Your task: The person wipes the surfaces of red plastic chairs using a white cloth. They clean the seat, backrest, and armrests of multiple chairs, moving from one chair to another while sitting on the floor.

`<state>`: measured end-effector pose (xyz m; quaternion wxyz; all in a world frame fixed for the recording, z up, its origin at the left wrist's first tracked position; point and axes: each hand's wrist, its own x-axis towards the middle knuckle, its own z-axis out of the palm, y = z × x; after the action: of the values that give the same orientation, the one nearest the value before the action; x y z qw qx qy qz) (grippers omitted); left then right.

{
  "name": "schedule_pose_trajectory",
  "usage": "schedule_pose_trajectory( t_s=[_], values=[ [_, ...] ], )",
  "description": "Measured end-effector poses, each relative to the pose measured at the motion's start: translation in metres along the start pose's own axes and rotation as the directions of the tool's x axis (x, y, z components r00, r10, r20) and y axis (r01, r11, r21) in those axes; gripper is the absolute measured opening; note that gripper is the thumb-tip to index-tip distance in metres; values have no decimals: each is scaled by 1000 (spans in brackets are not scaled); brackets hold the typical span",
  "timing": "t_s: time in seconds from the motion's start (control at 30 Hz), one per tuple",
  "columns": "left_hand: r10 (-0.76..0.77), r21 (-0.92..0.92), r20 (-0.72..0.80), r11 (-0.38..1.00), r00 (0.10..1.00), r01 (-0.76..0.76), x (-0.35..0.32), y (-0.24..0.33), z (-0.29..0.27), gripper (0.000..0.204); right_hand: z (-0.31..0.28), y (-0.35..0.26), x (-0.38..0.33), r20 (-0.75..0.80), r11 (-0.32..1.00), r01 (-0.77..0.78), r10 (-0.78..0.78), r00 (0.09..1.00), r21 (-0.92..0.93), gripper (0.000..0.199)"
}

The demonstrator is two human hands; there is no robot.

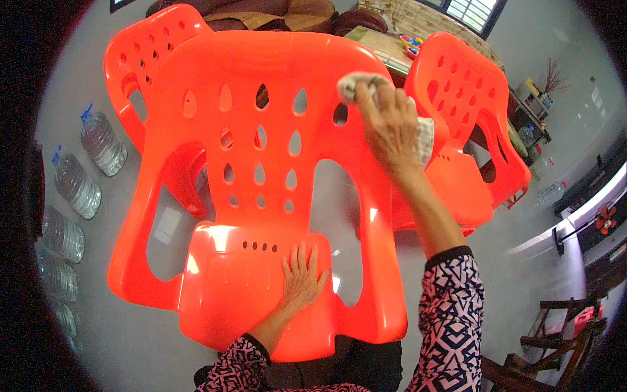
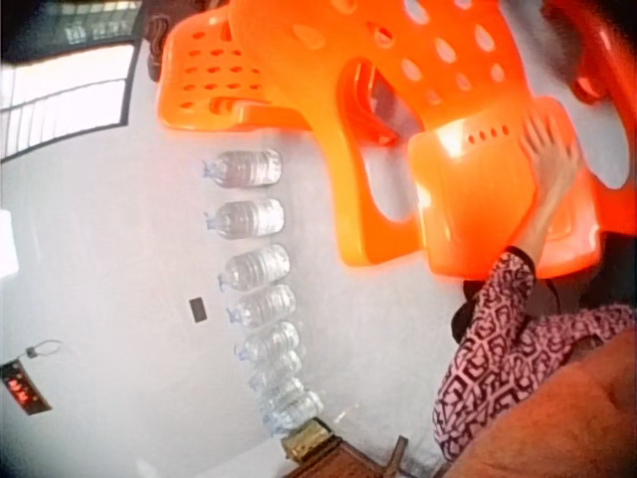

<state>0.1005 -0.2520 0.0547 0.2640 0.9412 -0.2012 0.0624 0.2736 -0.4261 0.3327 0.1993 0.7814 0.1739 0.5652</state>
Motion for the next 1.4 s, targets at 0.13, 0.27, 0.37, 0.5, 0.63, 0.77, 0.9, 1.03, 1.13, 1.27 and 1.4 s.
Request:
schedule_pose_trajectory(
  t_s=[0.13,0.27,0.37,0.5,0.63,0.77,0.9,1.03,1.13,1.27,1.4],
  values=[
    [-24,8,40,1000,999,24,-2,-3,-5,74,25,-3,37,-164,975,-220,213,963,-21,44],
    [-18,6,36,1000,999,17,-3,-1,-3,75,14,-3,20,-31,991,-110,108,994,-72,50],
    [-23,-9,38,1000,999,23,-3,-5,-3,75,-4,-8,-18,69,1000,17,-18,997,12,46],
    [-14,-6,29,1000,999,14,-1,-7,-1,74,-30,-17,-55,222,977,-10,-38,974,212,53],
    [-9,-7,31,1000,999,9,-1,-4,-1,74,-23,-17,-40,233,997,-21,2,972,79,54],
    [-2,0,9,1000,1000,2,-3,2,0,74,-11,-14,-2,135,994,20,-5,991,-111,55],
    [-13,19,21,1000,1000,13,-2,1,-7,74,-6,-18,-2,131,997,-51,58,990,-54,55],
    [-35,-32,43,999,998,36,1,1,-5,73,-34,-18,-38,344,952,-195,105,933,238,56],
    [-42,-41,39,998,998,44,1,-3,-4,73,-52,-22,-72,440,908,-247,79,894,339,57],
    [-20,0,22,1000,1000,20,3,-2,-2,74,-67,-18,-76,498,945,-181,23,867,271,55],
    [-12,14,-2,1000,1000,12,2,-5,-2,74,-43,-22,-28,367,999,-17,28,930,-33,52]
  ],
)
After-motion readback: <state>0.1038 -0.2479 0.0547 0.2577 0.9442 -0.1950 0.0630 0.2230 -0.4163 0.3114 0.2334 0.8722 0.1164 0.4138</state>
